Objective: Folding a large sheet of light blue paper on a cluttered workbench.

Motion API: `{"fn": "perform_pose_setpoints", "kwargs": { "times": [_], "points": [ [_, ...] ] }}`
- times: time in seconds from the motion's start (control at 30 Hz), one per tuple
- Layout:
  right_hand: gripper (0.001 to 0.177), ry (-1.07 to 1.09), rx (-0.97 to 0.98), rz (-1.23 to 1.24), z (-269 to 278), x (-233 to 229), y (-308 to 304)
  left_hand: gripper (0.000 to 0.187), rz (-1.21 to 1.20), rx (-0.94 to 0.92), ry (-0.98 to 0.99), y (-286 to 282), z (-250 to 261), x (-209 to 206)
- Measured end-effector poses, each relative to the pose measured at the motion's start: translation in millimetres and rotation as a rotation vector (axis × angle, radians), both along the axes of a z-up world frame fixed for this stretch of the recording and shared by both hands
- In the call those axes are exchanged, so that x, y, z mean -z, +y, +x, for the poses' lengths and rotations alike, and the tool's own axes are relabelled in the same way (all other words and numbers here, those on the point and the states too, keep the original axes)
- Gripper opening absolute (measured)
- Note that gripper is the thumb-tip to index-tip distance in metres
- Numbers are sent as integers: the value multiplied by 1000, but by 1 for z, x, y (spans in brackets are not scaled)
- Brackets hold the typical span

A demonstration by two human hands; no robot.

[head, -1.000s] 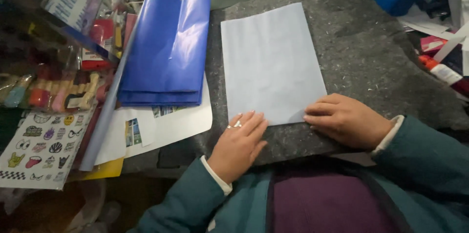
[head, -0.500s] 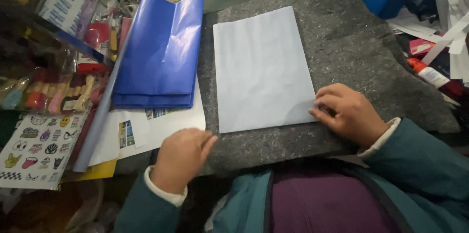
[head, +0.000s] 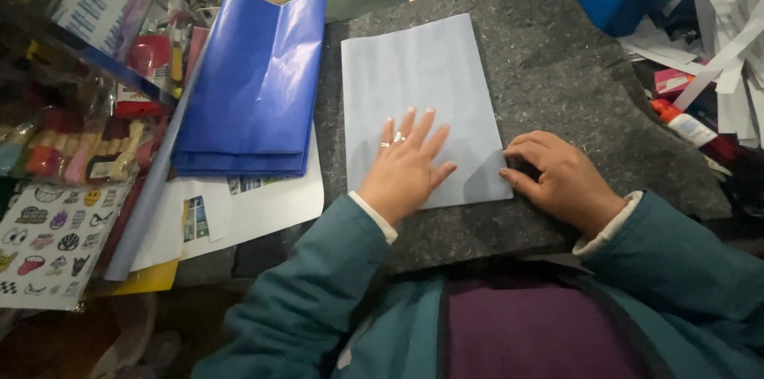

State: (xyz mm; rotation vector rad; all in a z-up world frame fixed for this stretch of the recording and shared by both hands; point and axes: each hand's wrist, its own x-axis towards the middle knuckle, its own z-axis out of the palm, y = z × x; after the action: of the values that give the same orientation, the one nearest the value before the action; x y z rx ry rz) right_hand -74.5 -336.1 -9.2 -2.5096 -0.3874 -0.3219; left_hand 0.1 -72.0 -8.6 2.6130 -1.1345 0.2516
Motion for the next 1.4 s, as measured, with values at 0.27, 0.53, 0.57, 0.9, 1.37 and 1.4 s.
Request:
{"fn": "perform_pose_setpoints", "kwargs": {
  "times": [0.27, 0.53, 0.57, 0.9, 1.37, 1.4],
  "points": [
    [34, 30, 13, -30, 2, -2, 3, 83, 123, -161, 138, 5, 14, 9],
    [42, 73, -12, -39, 2, -11, 5, 90, 193, -206, 213, 3, 16, -8],
    [42, 85, -24, -41, 3, -10, 4, 92, 205, -301, 253, 3, 19, -11],
    [37, 118, -44, -24, 6, -6, -2, 86, -12, -669, 253, 23, 43, 29],
    [35, 114, -72, 27, 8, -5, -6, 80, -203, -685, 177, 35, 59, 55],
    [35, 121, -71, 27, 8, -4, -6, 78, -257, -677, 155, 37, 60, 61]
  ]
}}
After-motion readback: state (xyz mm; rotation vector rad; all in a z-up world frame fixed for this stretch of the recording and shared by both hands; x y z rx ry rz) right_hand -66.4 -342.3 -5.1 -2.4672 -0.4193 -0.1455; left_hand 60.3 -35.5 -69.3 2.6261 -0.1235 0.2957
